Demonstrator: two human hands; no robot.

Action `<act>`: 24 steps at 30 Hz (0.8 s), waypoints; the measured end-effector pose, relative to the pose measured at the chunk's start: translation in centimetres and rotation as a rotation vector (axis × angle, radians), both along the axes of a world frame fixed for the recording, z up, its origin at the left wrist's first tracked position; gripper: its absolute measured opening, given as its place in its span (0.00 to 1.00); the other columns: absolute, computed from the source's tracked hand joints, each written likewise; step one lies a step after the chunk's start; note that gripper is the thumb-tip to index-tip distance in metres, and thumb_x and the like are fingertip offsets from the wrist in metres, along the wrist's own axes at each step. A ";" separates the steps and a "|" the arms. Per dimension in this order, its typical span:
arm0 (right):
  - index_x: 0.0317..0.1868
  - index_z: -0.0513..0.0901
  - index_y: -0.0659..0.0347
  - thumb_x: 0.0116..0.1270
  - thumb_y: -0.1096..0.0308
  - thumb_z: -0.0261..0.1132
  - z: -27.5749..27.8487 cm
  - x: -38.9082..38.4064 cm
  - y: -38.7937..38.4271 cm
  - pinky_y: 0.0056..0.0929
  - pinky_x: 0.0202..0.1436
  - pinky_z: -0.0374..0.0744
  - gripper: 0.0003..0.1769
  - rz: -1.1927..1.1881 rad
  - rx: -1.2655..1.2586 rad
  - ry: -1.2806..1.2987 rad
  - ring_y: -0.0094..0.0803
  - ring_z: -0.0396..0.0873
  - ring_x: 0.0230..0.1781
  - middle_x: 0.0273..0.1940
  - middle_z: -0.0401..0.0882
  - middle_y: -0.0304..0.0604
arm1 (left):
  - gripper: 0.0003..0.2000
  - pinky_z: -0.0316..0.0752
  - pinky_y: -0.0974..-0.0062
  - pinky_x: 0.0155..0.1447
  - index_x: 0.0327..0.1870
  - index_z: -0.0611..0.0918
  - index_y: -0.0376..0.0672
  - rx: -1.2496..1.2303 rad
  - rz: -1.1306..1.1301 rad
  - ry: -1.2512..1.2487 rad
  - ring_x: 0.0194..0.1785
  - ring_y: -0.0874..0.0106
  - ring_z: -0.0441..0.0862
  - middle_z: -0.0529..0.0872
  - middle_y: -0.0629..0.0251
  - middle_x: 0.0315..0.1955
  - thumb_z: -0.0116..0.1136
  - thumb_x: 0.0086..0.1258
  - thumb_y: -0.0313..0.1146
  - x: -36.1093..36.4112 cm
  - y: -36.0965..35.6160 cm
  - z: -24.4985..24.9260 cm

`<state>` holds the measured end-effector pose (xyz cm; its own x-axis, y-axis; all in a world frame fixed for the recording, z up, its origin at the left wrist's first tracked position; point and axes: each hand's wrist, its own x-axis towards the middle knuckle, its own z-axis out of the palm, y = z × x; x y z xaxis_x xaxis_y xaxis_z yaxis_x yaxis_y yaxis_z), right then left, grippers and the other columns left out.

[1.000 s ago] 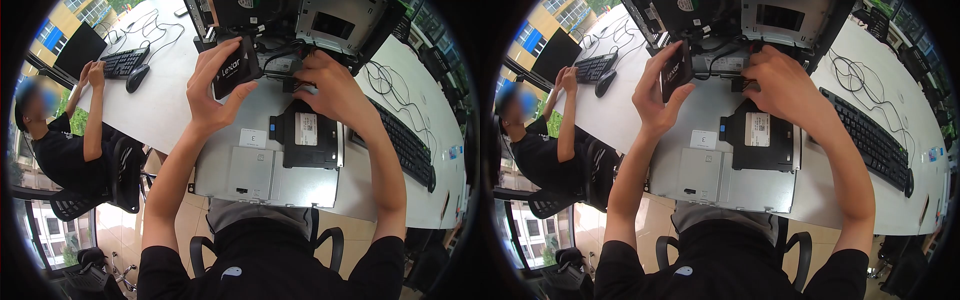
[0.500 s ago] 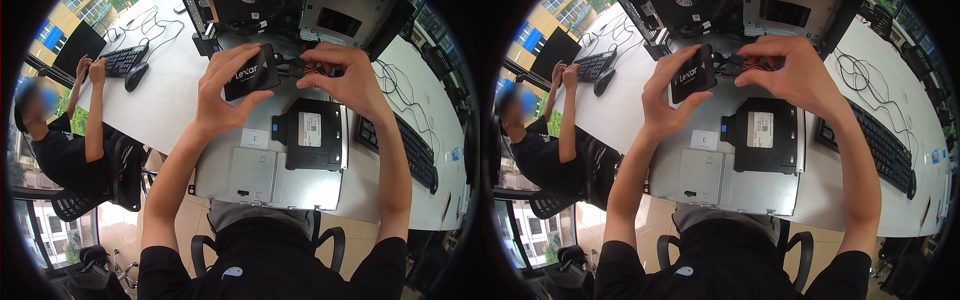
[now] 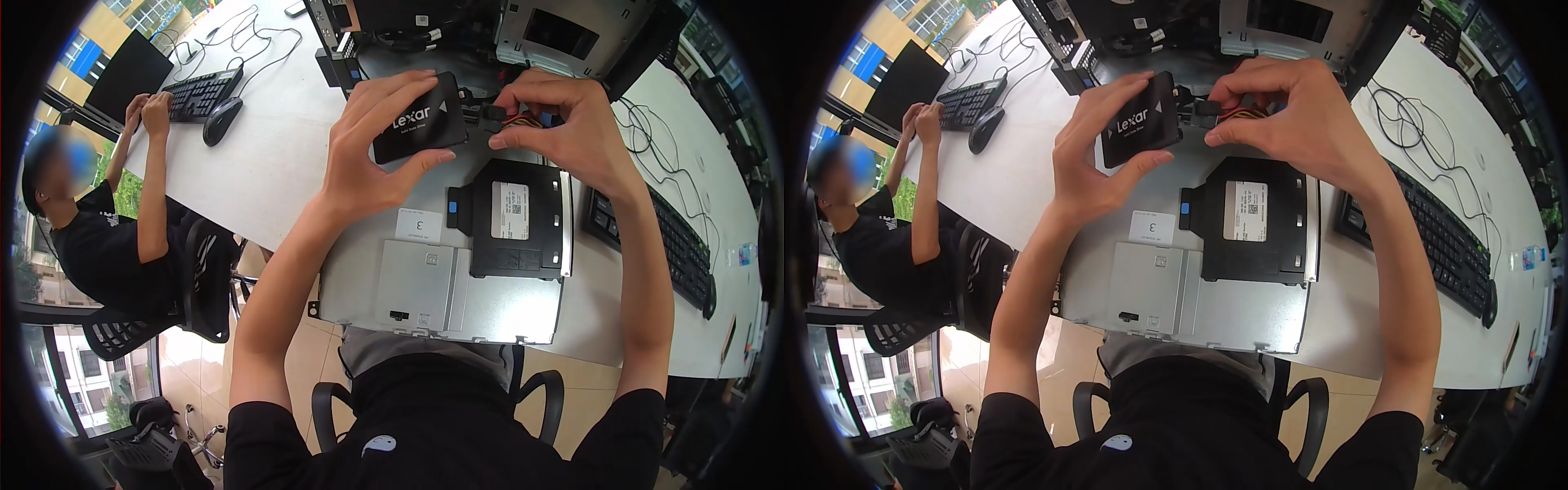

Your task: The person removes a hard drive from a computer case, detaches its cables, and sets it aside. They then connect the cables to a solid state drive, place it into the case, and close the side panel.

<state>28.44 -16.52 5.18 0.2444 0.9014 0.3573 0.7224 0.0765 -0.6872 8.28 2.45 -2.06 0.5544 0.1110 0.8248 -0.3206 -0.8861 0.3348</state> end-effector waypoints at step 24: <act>0.57 0.95 0.64 0.72 0.69 0.79 0.4 0.0 -0.2 0.25 0.50 0.86 0.16 -0.084 -0.101 0.155 0.22 0.89 0.40 0.37 0.95 0.41 | 0.36 0.80 0.60 0.74 0.70 0.86 0.33 0.004 0.004 0.016 0.70 0.55 0.86 0.88 0.48 0.70 0.87 0.56 0.26 -0.1 -0.1 0.0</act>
